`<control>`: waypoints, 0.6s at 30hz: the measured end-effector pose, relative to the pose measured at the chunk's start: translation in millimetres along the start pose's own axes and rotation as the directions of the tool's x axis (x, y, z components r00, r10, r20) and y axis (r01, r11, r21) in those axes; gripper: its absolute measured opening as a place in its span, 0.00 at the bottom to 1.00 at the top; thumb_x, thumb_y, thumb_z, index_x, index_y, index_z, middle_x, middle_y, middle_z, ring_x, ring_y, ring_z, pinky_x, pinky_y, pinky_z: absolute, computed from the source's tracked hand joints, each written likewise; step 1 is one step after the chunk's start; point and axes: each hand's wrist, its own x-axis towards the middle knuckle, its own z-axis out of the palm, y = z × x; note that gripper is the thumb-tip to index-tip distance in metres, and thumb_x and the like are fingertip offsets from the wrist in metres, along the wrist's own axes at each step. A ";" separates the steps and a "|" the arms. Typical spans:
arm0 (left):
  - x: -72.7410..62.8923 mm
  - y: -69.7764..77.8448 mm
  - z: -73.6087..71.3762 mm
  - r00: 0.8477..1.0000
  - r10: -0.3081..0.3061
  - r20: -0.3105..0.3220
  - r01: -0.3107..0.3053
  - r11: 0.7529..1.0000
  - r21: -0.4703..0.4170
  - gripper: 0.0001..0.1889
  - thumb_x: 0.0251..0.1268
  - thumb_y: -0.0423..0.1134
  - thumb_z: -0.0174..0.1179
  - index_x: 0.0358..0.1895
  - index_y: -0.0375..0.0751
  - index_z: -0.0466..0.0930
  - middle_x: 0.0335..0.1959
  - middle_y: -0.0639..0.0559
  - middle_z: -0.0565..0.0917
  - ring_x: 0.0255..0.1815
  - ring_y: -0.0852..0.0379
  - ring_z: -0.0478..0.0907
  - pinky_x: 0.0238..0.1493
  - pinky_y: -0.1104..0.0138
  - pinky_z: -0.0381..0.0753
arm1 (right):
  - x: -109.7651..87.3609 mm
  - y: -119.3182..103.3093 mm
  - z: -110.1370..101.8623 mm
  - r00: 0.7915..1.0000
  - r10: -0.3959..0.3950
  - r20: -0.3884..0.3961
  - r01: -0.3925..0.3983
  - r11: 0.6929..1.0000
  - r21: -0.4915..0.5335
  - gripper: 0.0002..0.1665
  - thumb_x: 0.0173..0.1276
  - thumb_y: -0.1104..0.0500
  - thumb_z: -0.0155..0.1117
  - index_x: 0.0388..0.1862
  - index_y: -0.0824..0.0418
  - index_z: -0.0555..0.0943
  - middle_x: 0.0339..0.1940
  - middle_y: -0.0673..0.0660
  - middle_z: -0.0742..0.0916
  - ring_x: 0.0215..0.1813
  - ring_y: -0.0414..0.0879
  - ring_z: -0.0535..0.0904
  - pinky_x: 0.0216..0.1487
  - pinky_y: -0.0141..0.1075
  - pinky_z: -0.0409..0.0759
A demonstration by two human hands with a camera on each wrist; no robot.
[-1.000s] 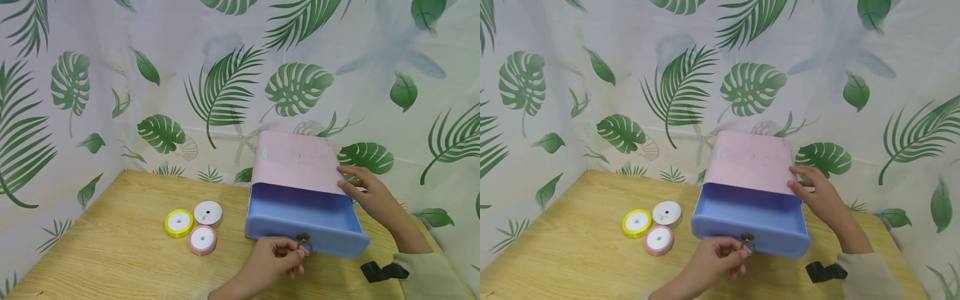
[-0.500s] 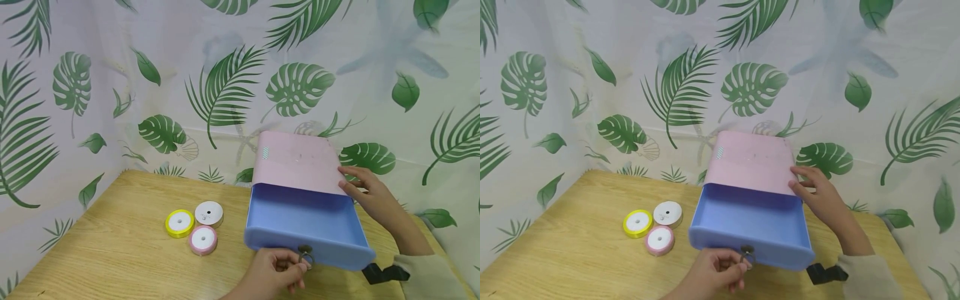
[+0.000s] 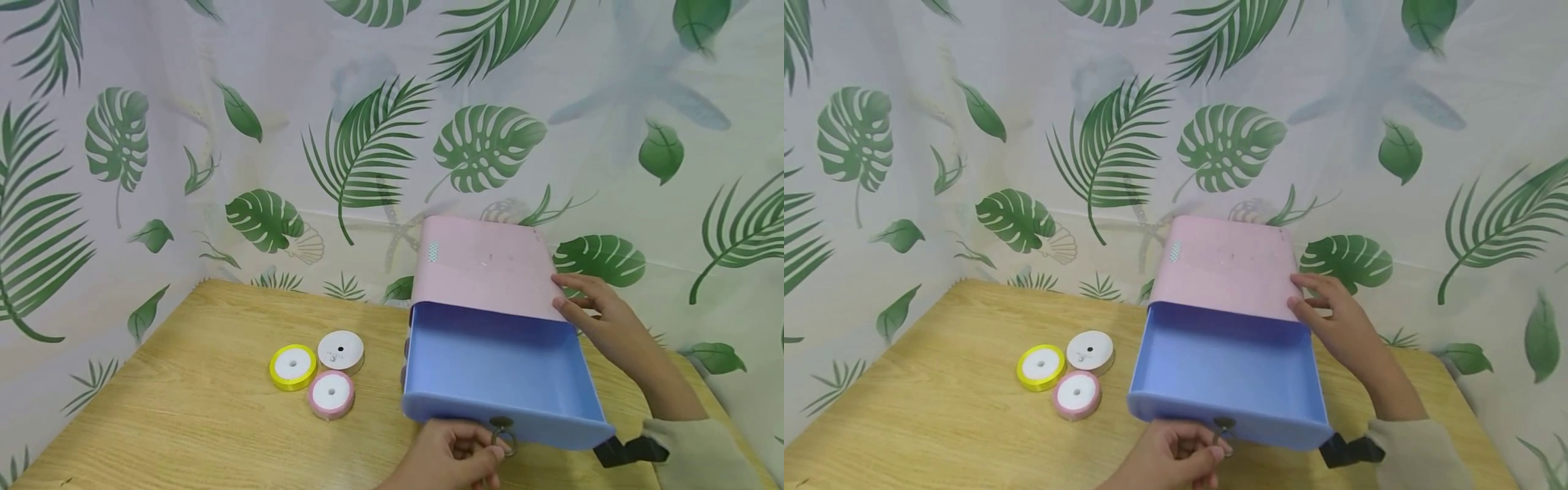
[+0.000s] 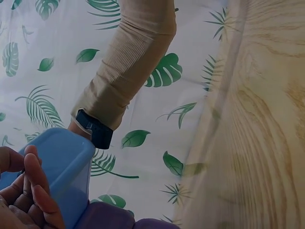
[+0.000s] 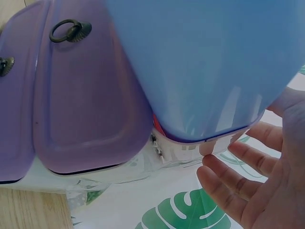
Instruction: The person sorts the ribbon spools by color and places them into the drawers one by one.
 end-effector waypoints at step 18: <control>-3.8 -17.6 -7.6 0.998 -0.069 -0.004 0.069 0.998 0.001 0.17 0.61 0.36 0.60 0.44 0.22 0.80 0.36 0.40 0.86 0.26 0.70 0.76 0.29 0.77 0.76 | -0.3 3.0 2.4 1.000 0.014 -0.003 -0.014 1.000 0.008 0.33 0.76 0.50 0.50 0.74 0.62 0.61 0.72 0.70 0.64 0.62 0.73 0.69 0.50 0.64 0.77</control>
